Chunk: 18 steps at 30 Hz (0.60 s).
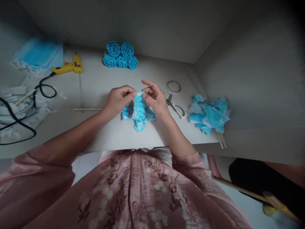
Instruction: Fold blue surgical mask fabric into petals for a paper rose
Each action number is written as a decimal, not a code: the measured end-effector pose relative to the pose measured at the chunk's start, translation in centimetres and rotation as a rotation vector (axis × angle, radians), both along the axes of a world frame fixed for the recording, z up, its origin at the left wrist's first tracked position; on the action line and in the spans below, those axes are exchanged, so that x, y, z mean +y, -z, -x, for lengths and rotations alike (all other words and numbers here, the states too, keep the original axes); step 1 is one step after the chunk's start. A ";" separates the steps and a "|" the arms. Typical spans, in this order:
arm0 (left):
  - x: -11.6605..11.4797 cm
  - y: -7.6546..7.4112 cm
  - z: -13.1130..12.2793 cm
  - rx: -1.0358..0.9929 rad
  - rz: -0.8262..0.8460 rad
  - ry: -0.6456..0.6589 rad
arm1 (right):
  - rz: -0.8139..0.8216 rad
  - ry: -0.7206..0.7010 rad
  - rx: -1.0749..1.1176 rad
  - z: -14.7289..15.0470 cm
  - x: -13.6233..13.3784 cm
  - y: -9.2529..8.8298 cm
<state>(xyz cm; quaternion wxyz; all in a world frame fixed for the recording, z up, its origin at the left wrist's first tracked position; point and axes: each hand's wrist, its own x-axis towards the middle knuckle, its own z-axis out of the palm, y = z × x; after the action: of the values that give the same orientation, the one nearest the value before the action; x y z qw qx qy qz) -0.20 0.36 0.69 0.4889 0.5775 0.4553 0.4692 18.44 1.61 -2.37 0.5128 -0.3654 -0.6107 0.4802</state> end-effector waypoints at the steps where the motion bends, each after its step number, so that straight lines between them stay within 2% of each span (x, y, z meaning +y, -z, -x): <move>1: 0.0 0.0 0.0 -0.018 0.035 0.007 | 0.004 0.001 0.002 0.0 0.0 0.0; 6: 0.3 -0.3 -0.1 -0.163 0.155 0.046 | -0.016 0.017 -0.039 0.0 -0.1 0.2; 13: 0.3 -0.4 0.0 -0.088 0.112 0.032 | 0.005 0.028 -0.099 0.4 -0.7 -0.4; 18: 0.3 -0.2 0.0 -0.037 0.087 0.055 | 0.002 -0.002 -0.111 0.3 -0.4 -0.1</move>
<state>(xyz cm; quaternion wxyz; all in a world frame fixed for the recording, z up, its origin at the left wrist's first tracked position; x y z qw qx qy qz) -0.19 0.70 0.88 0.5346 0.5594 0.4501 0.4458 18.10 1.17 -2.23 0.4773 -0.3914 -0.6379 0.4605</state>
